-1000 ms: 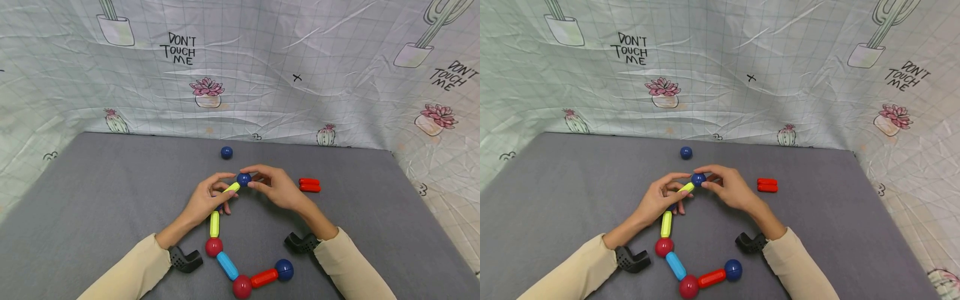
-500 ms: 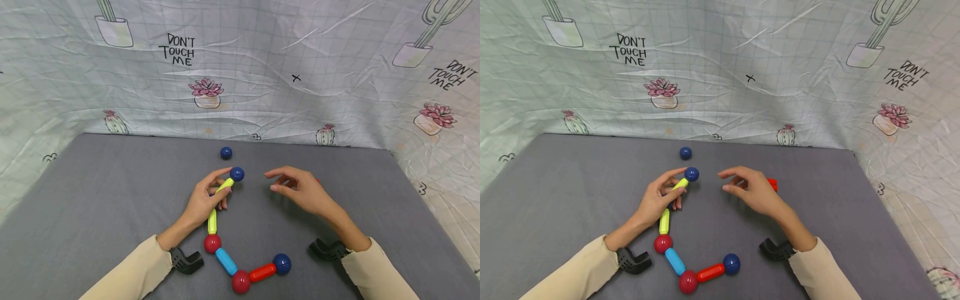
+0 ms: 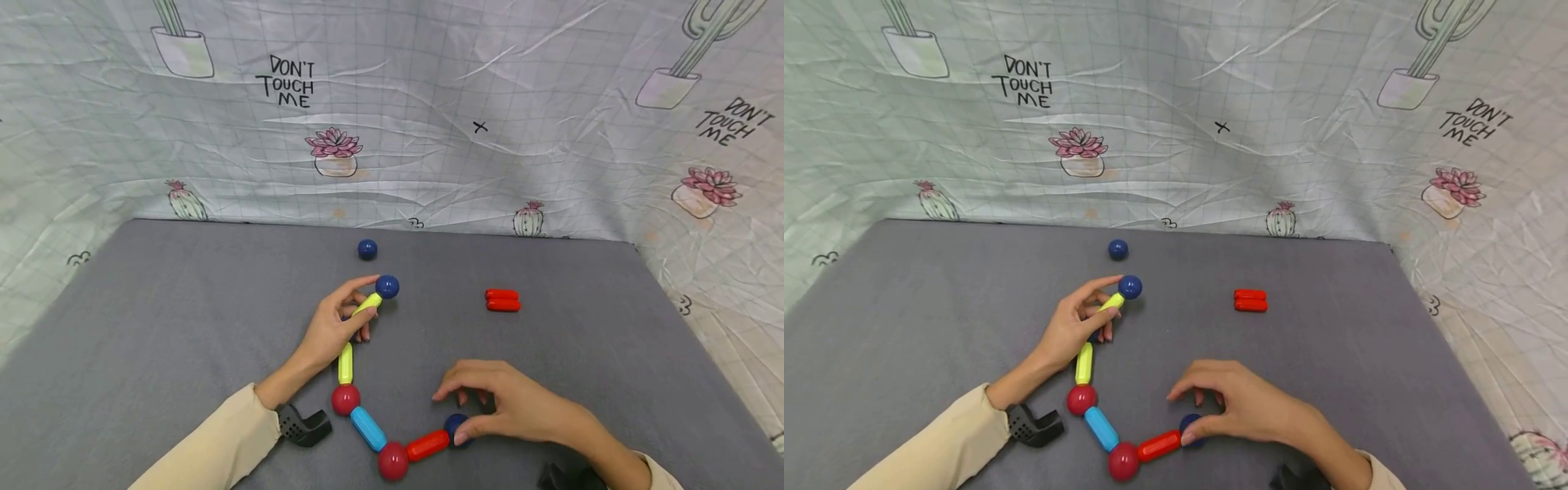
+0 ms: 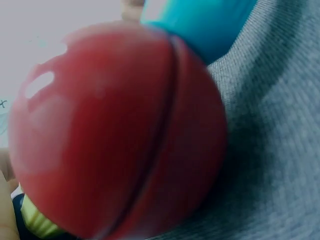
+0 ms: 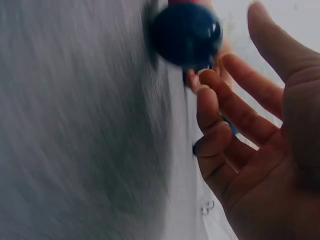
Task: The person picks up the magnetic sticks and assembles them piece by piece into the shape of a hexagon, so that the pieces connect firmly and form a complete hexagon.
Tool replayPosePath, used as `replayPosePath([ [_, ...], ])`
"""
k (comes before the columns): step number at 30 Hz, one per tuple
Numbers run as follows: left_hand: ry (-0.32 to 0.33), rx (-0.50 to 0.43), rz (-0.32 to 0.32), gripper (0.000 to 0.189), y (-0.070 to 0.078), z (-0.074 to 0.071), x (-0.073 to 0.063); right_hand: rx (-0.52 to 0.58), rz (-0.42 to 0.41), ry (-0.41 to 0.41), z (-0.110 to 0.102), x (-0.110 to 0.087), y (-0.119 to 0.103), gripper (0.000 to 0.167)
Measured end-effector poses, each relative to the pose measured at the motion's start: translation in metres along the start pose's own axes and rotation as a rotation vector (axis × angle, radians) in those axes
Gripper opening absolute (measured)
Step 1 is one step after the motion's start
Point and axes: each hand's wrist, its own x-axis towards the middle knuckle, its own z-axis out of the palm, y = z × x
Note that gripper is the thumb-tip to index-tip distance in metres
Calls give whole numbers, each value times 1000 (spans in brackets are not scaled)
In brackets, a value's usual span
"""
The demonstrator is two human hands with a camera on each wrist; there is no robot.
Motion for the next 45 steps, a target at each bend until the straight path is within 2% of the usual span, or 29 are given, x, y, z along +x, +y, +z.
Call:
replayPosePath([
  [4, -2, 3, 7, 45, 1, -1, 0, -22, -36, -72, 7, -1, -4, 43],
  [8, -4, -3, 6, 45, 1, -1, 0, -101, -25, -69, 6, -1, -4, 35],
  [15, -6, -8, -15, 47, 1, -1, 0, -185, 0, 32, -10, -2, 11, 29],
  [21, -11, -15, -34, 49, 4, 0, -1, -282, 44, 90, -26, 0, 22, 34],
  [28, -15, -8, -43, 50, 2, 0, -2, -354, 89, 158, -33, 6, 30, 40],
  [35, -5, 12, -53, 49, 3, -1, -2, -358, 137, 191, -36, 10, 31, 39],
  [39, 7, 48, -63, 49, 3, -1, -2, -342, 131, 221, -40, 8, 31, 43],
  [42, 15, 83, -63, 50, 4, 0, -1, -379, 130, 295, -48, 3, 33, 46],
  [45, 21, 111, -56, 50, 4, 0, -1, -460, 171, 392, -57, -3, 38, 44],
])
